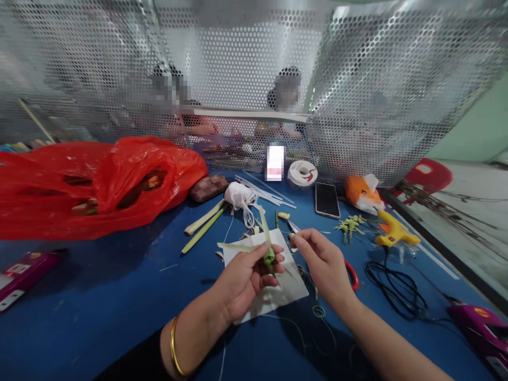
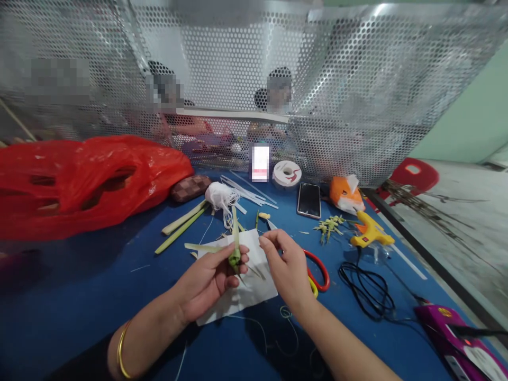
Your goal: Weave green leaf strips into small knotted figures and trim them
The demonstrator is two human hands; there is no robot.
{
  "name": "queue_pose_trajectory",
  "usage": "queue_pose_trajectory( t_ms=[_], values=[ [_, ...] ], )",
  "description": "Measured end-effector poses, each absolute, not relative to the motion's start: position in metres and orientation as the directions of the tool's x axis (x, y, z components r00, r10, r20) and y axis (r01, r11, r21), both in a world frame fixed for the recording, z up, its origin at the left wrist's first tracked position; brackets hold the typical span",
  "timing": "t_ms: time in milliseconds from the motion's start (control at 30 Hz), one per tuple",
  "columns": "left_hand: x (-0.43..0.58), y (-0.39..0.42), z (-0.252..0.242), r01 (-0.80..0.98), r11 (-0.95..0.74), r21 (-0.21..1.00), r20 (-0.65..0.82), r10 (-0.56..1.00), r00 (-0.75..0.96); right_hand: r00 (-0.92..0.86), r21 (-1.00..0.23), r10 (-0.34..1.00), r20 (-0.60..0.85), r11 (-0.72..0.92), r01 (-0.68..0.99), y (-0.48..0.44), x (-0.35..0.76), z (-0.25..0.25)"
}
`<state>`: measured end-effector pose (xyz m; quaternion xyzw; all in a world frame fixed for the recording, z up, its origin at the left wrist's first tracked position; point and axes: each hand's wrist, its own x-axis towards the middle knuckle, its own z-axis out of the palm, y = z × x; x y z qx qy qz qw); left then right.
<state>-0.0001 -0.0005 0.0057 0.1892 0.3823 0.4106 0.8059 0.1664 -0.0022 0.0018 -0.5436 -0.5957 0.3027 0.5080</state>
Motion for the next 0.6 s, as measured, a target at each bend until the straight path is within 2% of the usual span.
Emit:
queue_pose_trajectory(
  t_ms=[100,200,333,500,600],
  values=[
    [-0.004,0.005,0.012,-0.634,0.540,0.553,-0.470,0.831,0.298,-0.086,-0.815,0.915,0.393,0.390,0.429,-0.009,0.162,0.006],
    [-0.006,0.006,0.015,-0.710,0.528,0.466,-0.472,0.827,0.305,-0.299,-0.770,0.882,0.364,0.466,0.437,-0.014,0.155,0.002],
    [-0.007,0.005,0.015,-0.727,0.539,0.424,-0.451,0.822,0.346,-0.339,-0.768,0.888,0.312,0.445,0.461,-0.015,0.149,-0.008],
    [-0.007,0.001,0.014,-0.664,0.487,0.568,-0.324,0.873,0.364,-0.379,-0.751,0.865,0.329,0.483,0.450,-0.020,0.149,-0.008],
    [-0.008,-0.001,0.014,-0.563,0.469,0.680,-0.329,0.882,0.338,-0.432,-0.705,0.826,0.363,0.546,0.453,-0.023,0.148,-0.004]
  ],
)
